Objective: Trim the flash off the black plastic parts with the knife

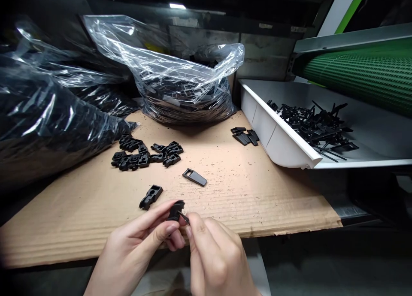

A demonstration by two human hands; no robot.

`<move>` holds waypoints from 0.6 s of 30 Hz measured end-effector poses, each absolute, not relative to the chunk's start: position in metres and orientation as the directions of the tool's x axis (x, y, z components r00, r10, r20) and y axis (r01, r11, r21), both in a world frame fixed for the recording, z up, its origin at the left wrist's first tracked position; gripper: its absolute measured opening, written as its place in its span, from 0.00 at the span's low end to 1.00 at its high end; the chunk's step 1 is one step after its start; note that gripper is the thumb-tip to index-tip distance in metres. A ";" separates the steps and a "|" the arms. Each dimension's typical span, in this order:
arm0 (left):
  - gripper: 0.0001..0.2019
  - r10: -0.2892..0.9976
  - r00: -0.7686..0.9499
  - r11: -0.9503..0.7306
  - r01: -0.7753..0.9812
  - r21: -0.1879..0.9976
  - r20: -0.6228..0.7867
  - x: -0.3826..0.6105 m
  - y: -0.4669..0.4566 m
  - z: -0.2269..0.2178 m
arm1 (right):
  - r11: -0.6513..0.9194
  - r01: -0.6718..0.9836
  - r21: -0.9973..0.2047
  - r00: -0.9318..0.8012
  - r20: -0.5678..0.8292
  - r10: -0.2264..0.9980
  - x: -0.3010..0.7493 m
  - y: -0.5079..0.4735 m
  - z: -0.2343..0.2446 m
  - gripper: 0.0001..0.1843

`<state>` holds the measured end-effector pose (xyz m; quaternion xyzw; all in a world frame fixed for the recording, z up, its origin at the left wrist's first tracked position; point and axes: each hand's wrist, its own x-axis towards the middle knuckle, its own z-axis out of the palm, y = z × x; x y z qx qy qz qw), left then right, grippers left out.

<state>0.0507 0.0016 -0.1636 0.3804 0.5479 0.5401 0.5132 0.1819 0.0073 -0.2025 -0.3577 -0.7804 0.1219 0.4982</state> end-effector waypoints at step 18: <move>0.11 0.995 -0.096 0.010 0.018 1.000 -0.008 0.043 0.004 -0.170 | 0.542 0.517 -0.662 -0.498 0.282 0.820 0.195 0.020 -0.160 0.13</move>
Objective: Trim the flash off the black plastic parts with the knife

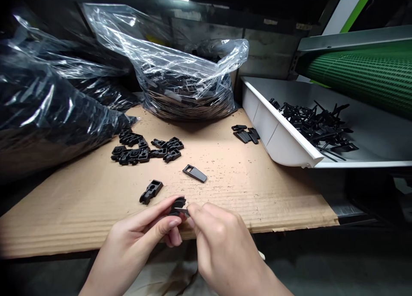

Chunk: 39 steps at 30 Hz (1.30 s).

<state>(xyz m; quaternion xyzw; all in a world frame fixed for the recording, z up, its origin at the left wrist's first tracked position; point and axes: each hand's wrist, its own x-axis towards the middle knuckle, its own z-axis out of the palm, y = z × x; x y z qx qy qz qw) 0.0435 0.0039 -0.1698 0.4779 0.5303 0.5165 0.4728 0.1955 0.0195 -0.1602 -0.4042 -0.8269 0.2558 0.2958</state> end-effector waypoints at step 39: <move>0.17 0.900 -0.017 -0.411 0.299 0.861 0.435 0.034 -0.001 -0.187 | 0.396 0.451 -0.800 -0.380 0.229 0.896 0.199 0.011 -0.160 0.12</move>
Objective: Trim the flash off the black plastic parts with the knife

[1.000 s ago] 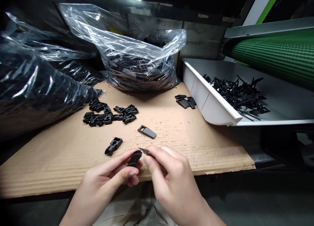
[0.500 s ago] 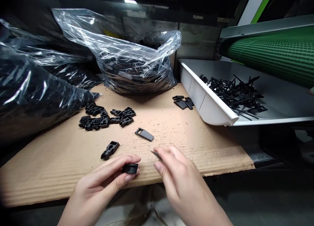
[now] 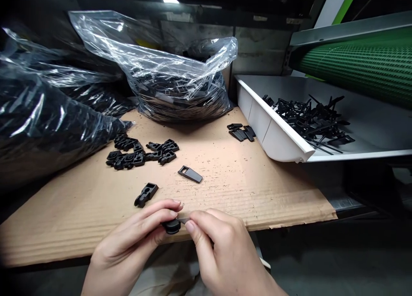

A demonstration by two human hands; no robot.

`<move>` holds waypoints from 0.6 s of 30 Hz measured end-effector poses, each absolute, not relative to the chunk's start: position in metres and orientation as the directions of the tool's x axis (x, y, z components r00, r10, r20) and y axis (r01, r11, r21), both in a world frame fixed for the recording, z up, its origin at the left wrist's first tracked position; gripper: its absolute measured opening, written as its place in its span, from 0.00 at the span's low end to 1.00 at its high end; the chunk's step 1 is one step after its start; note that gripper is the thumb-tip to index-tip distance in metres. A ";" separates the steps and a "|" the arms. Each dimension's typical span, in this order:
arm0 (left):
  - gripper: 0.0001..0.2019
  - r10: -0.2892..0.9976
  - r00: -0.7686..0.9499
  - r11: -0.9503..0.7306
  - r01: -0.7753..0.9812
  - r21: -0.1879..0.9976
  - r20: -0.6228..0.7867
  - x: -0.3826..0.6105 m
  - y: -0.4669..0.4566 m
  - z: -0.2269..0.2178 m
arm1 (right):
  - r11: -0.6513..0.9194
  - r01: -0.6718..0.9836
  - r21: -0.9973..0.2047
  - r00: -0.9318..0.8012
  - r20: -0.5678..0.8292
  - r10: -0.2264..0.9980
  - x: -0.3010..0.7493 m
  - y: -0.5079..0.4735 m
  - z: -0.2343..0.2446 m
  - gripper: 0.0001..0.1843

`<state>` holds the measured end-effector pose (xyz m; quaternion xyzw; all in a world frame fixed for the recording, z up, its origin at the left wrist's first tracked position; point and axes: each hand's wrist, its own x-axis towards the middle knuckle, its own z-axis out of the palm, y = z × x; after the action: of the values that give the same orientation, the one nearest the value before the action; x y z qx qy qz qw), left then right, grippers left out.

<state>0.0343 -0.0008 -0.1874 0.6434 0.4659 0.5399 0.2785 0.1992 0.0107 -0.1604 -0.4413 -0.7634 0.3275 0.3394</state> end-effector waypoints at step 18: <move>0.18 0.914 0.074 -0.401 0.323 0.857 0.399 0.027 0.004 -0.182 | -0.116 0.147 -0.982 -0.619 -0.182 0.764 0.213 0.024 -0.148 0.11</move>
<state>0.0266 0.0037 -0.1823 0.6706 0.4611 0.5006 0.2951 0.2133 0.0241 -0.1477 -0.3666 -0.6213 0.6507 0.2372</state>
